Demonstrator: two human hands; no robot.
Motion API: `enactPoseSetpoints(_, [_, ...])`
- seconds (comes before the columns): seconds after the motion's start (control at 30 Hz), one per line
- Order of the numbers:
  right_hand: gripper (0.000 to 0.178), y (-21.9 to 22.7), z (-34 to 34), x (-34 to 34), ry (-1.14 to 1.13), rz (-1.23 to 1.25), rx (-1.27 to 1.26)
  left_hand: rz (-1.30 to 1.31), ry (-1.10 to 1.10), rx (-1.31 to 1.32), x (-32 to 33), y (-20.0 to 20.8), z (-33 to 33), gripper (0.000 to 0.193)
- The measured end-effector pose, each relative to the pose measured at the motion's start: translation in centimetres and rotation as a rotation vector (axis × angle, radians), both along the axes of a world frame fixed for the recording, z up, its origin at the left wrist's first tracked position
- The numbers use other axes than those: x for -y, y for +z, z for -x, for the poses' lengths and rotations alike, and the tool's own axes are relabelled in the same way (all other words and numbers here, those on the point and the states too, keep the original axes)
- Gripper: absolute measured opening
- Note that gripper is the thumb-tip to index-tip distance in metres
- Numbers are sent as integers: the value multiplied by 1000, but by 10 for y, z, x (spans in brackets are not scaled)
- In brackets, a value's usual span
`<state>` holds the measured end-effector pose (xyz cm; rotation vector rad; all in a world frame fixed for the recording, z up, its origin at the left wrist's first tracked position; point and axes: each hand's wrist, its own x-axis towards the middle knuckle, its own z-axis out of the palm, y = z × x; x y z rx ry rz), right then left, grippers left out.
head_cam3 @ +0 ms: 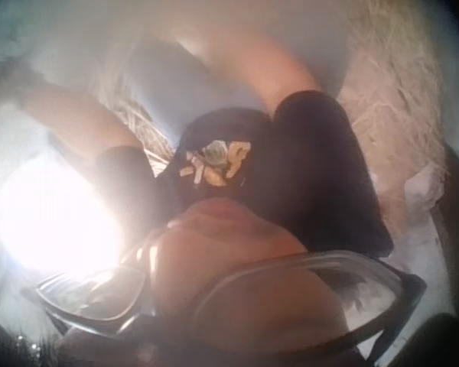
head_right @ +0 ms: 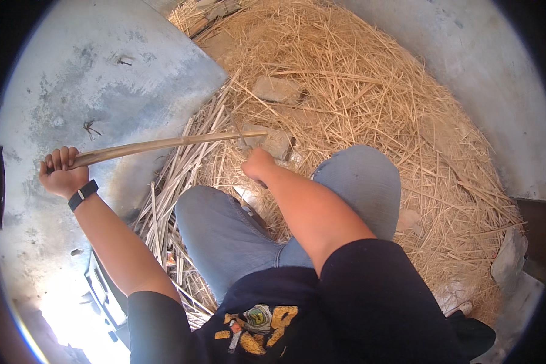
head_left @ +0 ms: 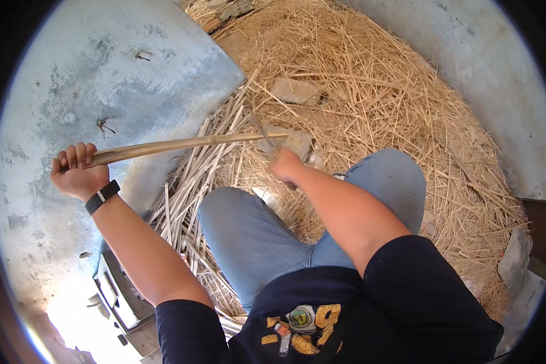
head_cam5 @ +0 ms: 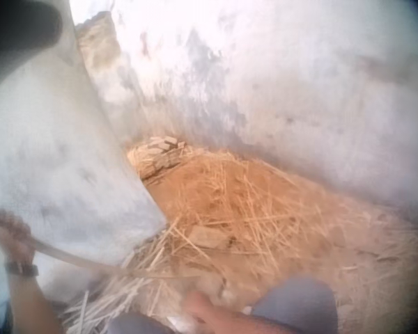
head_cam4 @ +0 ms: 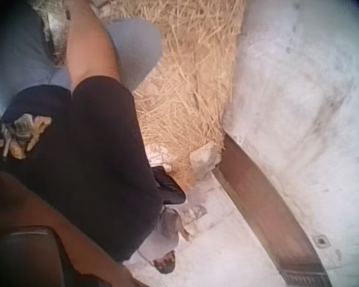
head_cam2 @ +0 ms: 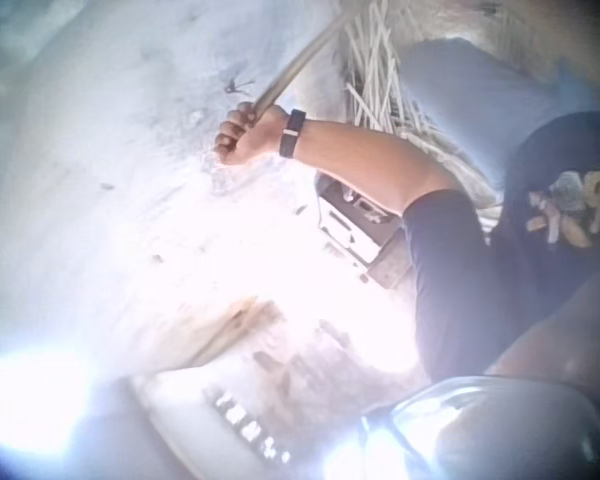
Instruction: The person sits on a bed of straw and uses a curved knife to split long bamboo strips into thinner slivers. They hold the bamboo against a metal surface and repeatedly strike it with the knife to separate the material, accumulating a pile of processed strips.
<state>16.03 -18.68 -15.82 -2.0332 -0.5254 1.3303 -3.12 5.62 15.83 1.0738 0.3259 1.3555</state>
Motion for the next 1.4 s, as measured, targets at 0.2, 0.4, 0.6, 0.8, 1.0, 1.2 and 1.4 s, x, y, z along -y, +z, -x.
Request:
enactPoseSetpoints(0.2, [46,11,20,6,117,-187,157,-16,-7,4,-6,-4,8,25])
enactPoseSetpoints(0.4, [42,65,31,-2,190,-418,183,-67,-145,9,-10,3,-4,24])
enactPoseSetpoints(0.6, [41,-4,-7,4,28,30,1,-55,-178,12,-15,2,2,25])
enactPoseSetpoints(0.8, [37,-7,15,8,3,-93,152,-49,-146,3,-13,-2,2,24])
enactPoseSetpoints(1.0, [45,42,27,-6,73,-331,185,-68,-164,-1,-13,3,-7,24])
enactPoseSetpoints(1.2, [49,-19,12,10,2,-118,194,-55,-123,10,-5,2,-9,25])
enactPoseSetpoints(1.4, [49,-21,12,3,-80,13,137,-79,-168,12,0,2,-7,26])
